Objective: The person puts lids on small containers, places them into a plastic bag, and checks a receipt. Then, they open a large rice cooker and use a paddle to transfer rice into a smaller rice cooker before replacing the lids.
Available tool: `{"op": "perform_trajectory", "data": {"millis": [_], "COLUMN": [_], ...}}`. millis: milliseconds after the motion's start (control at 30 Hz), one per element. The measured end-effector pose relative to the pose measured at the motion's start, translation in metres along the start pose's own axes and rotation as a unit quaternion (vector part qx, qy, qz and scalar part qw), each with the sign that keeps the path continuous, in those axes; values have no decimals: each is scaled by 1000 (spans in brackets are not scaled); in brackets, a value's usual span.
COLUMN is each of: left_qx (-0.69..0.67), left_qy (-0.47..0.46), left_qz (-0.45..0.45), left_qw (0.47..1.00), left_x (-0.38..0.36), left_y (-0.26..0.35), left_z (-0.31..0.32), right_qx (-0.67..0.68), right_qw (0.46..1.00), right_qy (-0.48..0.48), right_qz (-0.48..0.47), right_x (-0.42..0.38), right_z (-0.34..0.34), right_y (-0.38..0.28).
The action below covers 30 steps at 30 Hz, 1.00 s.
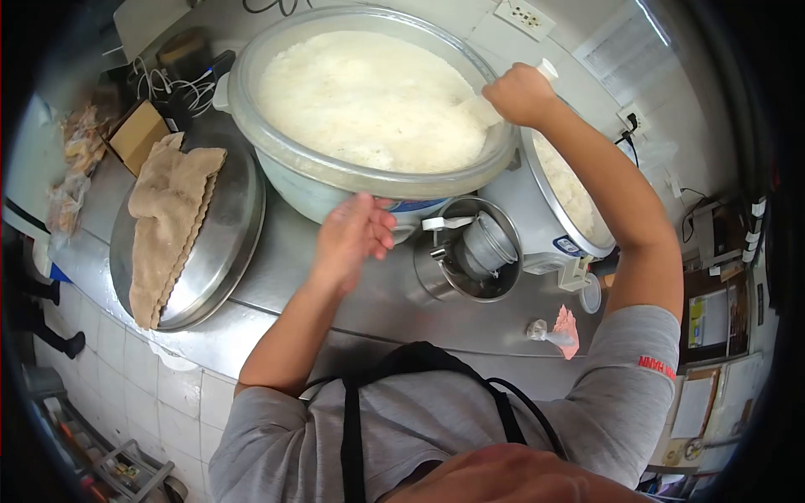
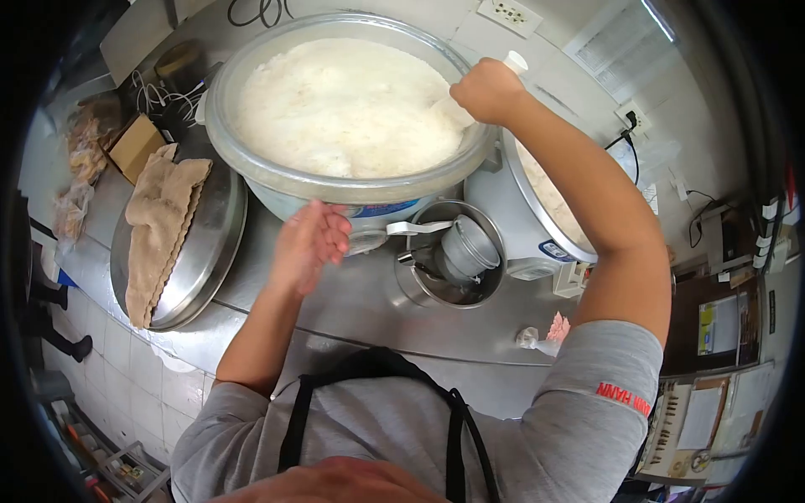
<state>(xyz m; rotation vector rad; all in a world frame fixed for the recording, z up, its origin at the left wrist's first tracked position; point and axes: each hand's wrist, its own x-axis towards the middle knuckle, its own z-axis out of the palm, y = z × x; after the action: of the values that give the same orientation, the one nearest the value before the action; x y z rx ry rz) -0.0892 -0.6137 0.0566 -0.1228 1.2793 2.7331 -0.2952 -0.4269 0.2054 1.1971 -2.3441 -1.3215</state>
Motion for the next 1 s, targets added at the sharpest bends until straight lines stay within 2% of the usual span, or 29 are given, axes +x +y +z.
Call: {"op": "perform_trajectory", "data": {"millis": [67,133,233,333,367,467,567,667,767,867,1000], "left_qx": [20,11,14,25,29,29,31,40,49,104,199], "left_qy": [0,-1,-9,-12,-13,-23,-18,-27,-25,-46,-36], "left_qz": [61,64,62,61,63,65,57,57,65,30,-26], "left_qw": [998,998,998,998,998,997,998,997,996,993,979], "left_x": [4,8,10,9,9,11,10,10,10,10,-4], "left_y": [12,14,14,14,14,13,13,16,17,20,38], "left_z": [-5,-3,-2,-3,-3,-4,-5,-6,-6,-15,-23], "right_qx": [17,37,156,259,280,330,376,433,540,691,605], "right_qw": [1000,998,978,943,936,928,913,894,835,708,783], "right_qy": [-23,-54,-122,-140,-146,-96,-101,-55,-77,-100,-33], "right_qz": [-10,-10,66,154,157,141,123,98,67,104,140], "right_x": [-6,-9,-18,-26,-26,-21,-2,14,35,43,50], "right_z": [-13,-28,-60,-72,-72,-79,-93,-81,-62,-65,-63], "right_y": [-8,-24,-59,-69,-70,-85,-101,-108,-104,-100,-79]}}
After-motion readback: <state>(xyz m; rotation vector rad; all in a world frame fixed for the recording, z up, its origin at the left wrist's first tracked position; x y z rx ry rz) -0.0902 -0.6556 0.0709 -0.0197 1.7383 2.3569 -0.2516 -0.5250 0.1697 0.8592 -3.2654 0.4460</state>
